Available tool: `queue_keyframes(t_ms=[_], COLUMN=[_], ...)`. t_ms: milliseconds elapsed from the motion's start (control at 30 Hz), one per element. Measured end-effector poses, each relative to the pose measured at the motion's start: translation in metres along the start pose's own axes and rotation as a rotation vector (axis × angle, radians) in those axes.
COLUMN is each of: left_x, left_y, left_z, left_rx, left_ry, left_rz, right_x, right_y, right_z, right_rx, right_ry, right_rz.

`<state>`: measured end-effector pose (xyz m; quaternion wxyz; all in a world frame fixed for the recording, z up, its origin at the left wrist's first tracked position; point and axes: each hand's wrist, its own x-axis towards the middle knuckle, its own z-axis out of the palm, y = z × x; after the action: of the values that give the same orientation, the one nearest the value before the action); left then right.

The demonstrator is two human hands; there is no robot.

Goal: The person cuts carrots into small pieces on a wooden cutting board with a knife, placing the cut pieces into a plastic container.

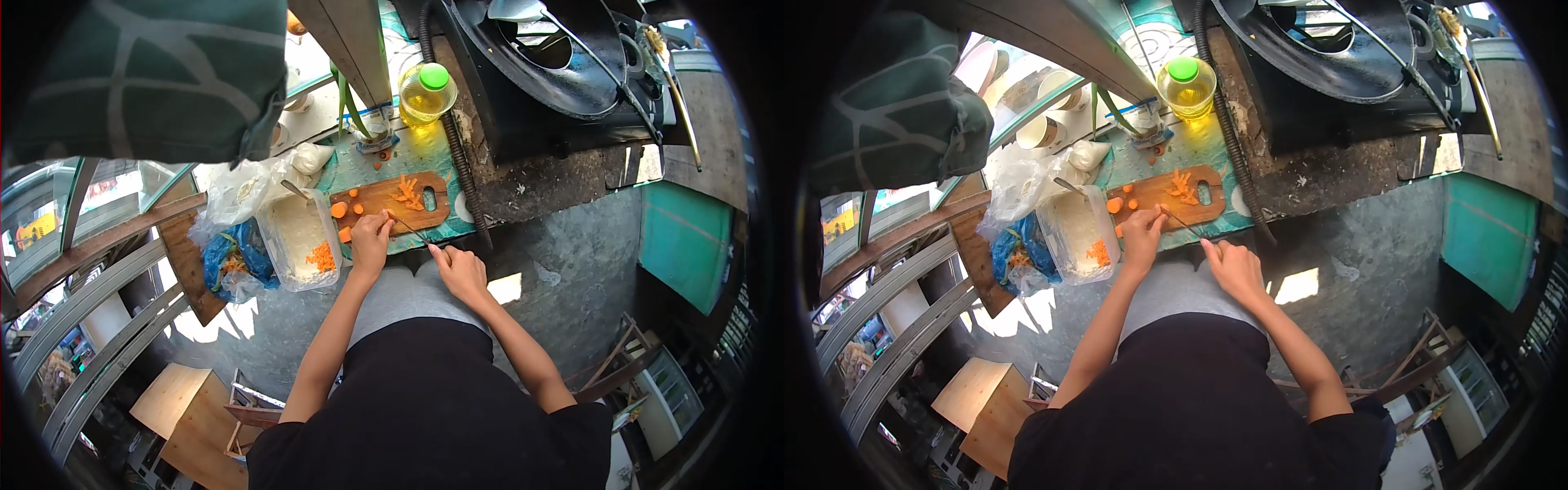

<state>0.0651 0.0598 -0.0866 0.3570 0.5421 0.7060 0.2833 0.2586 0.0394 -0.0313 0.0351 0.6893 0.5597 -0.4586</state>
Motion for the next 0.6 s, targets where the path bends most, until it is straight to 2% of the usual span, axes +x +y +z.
queue_keyframes(t_ms=[133, 600], left_x=[0.000, 0.003], left_y=[0.004, 0.007], left_z=[0.000, -0.004], left_rx=[0.124, 0.078], left_ry=[-0.023, -0.054], left_rz=[0.094, 0.080], right_x=[0.000, 0.017], right_y=[-0.002, 0.002], right_z=[-0.004, -0.004], right_rx=[-0.013, -0.039], right_ry=[0.016, -0.070], right_rz=[-0.013, -0.051])
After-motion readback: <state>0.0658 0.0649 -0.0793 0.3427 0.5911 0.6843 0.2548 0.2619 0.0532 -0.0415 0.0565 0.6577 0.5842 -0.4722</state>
